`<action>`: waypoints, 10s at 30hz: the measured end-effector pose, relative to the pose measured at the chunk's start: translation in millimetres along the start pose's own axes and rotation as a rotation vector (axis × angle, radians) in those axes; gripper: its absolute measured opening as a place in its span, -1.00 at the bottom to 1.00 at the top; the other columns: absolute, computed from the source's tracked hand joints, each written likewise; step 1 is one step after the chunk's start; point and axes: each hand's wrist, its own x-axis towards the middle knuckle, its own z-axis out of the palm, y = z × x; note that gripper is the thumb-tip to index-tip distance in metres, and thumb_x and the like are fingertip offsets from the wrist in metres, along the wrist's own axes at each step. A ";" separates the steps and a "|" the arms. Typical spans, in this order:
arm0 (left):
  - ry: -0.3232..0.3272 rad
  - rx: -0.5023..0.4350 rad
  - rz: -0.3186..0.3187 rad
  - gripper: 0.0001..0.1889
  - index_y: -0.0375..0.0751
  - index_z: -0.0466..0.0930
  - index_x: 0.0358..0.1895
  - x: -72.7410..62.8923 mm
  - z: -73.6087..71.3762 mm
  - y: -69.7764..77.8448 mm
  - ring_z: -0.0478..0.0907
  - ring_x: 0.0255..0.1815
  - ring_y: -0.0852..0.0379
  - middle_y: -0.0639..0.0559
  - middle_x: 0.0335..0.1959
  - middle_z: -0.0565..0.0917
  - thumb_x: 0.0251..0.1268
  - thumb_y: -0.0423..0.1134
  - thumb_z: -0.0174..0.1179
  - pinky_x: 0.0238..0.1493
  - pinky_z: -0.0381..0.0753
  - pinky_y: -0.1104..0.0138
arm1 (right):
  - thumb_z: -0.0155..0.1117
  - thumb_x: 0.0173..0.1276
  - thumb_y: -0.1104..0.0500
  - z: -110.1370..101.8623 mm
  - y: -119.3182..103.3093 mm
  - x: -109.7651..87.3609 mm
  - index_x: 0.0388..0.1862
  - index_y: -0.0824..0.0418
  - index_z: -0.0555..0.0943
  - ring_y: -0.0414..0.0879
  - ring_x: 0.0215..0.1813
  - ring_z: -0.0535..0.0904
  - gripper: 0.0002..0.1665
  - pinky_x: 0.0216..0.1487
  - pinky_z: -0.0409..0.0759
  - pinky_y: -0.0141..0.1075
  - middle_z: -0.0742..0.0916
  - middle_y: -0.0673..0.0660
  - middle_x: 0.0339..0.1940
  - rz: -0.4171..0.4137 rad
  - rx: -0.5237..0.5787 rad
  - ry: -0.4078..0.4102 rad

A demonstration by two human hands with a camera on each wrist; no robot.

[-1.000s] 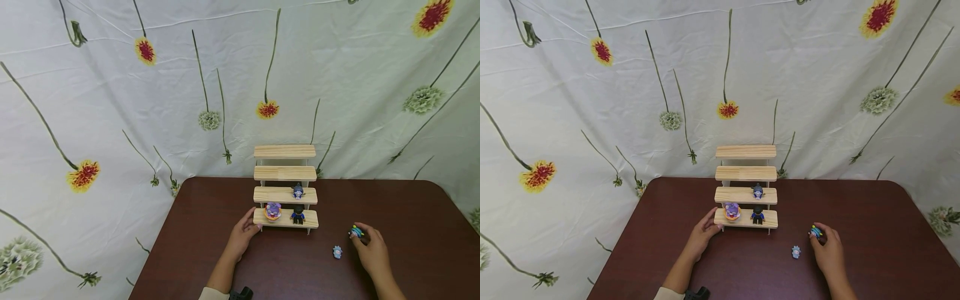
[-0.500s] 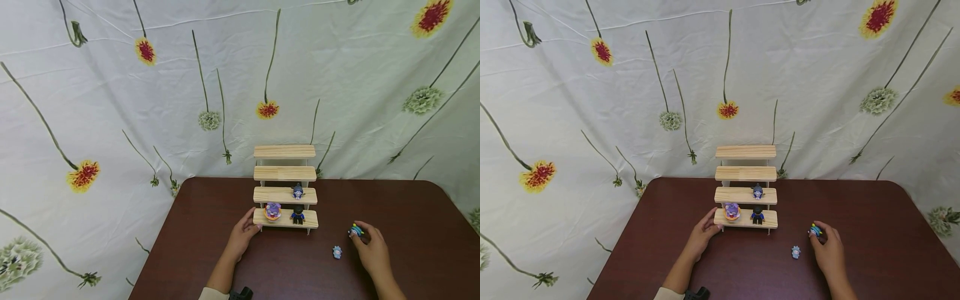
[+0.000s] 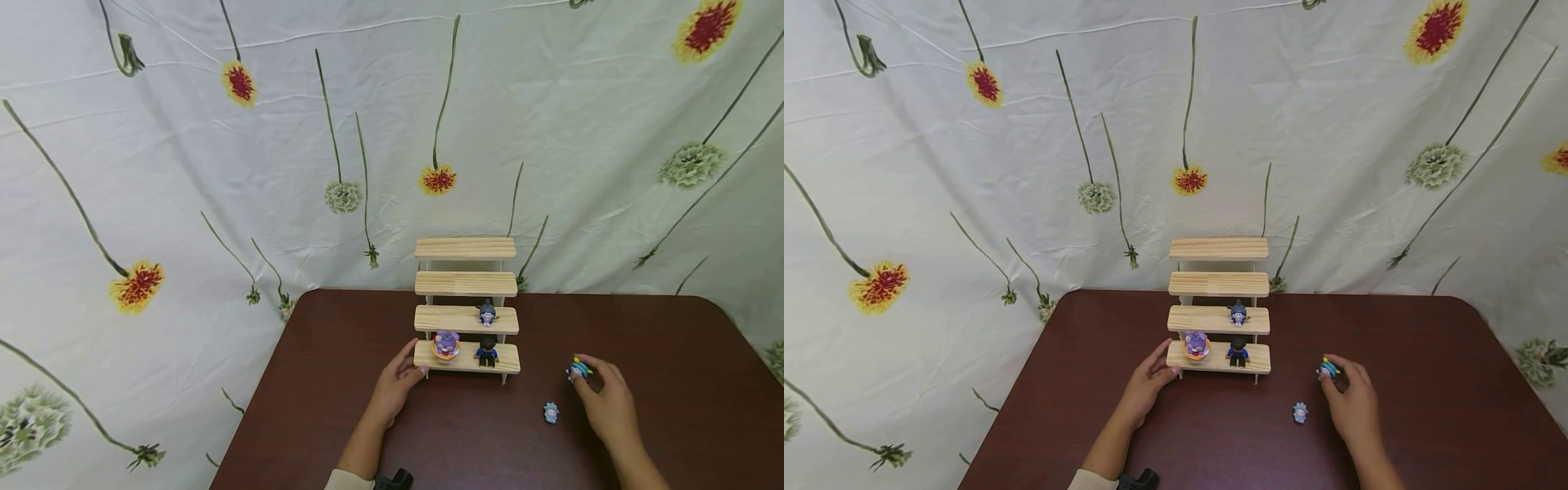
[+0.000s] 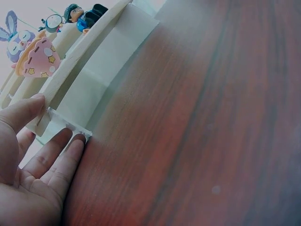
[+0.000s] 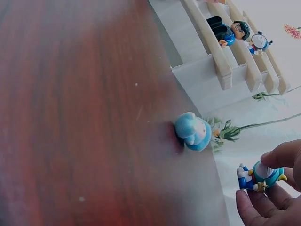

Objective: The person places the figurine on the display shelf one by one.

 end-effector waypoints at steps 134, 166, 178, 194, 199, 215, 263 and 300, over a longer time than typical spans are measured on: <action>0.013 -0.020 -0.006 -0.27 0.13 0.24 0.57 0.5 1.6 -1.9 0.67 0.11 0.07 -0.23 0.25 0.64 0.38 -0.15 0.32 0.18 0.60 0.30 | 0.21 0.53 0.19 48.3 -151.8 101.4 0.38 0.22 0.51 0.21 0.18 0.61 -0.52 0.21 0.62 0.05 0.59 0.30 0.19 -0.416 0.175 -0.217; 0.022 -0.013 0.008 -0.27 0.02 0.20 0.59 -2.1 3.6 2.0 0.67 0.14 -0.02 -0.25 0.23 0.64 0.42 -0.17 0.28 0.22 0.59 0.21 | 0.21 0.54 0.17 60.9 -162.7 115.2 0.39 0.19 0.50 0.19 0.22 0.61 -0.52 0.21 0.61 0.03 0.57 0.27 0.30 -0.409 0.112 -0.279; 0.019 -0.016 -0.001 -0.27 0.03 0.21 0.58 -1.4 2.9 1.9 0.67 0.13 0.00 -0.26 0.23 0.64 0.41 -0.17 0.29 0.21 0.59 0.25 | 0.22 0.53 0.17 61.1 -163.0 114.4 0.40 0.20 0.48 0.19 0.24 0.60 -0.51 0.23 0.60 0.03 0.56 0.26 0.30 -0.394 0.106 -0.285; 0.014 -0.022 -0.019 -0.27 0.13 0.23 0.57 -1.1 1.5 -0.4 0.67 0.13 0.04 -0.22 0.28 0.62 0.38 -0.12 0.32 0.24 0.58 0.21 | 0.26 0.50 0.19 62.6 -160.2 115.3 0.40 0.21 0.47 0.17 0.23 0.60 -0.47 0.25 0.60 0.00 0.57 0.27 0.26 -0.391 0.152 -0.281; 0.015 -0.021 -0.014 -0.27 0.12 0.24 0.57 -1.1 1.4 -1.1 0.67 0.14 0.04 -0.23 0.27 0.62 0.38 -0.11 0.32 0.24 0.58 0.20 | 0.25 0.50 0.20 60.4 -157.3 113.5 0.42 0.22 0.45 0.19 0.26 0.58 -0.46 0.26 0.61 -0.01 0.56 0.28 0.29 -0.388 0.185 -0.272; 0.015 -0.018 -0.015 -0.29 0.16 0.25 0.56 -2.5 1.6 1.3 0.67 0.14 0.05 -0.22 0.27 0.63 0.39 -0.13 0.31 0.25 0.58 0.20 | 0.25 0.51 0.17 46.6 -144.3 105.7 0.37 0.27 0.48 0.18 0.28 0.54 -0.50 0.28 0.56 0.05 0.55 0.27 0.29 -0.390 0.283 -0.191; -0.001 -0.018 0.027 -0.26 0.01 0.19 0.59 -0.5 1.3 0.9 0.68 0.11 -0.01 -0.28 0.19 0.66 0.41 -0.17 0.29 0.16 0.59 0.37 | 0.27 0.49 0.20 26.0 -85.4 59.3 0.25 0.30 0.57 -0.60 0.00 0.47 -0.59 -0.02 0.41 -0.76 0.66 0.20 0.11 -0.362 0.275 -0.033; 0.008 0.003 0.014 -0.28 0.15 0.25 0.56 0.1 0.1 -2.0 0.68 0.10 0.05 -0.22 0.20 0.67 0.39 -0.11 0.31 0.23 0.58 0.24 | 0.33 0.42 0.29 18.0 -24.6 2.5 0.18 0.33 0.60 -0.61 0.00 0.55 -0.63 0.03 0.48 -0.73 0.65 0.00 -0.01 -0.265 0.300 -0.047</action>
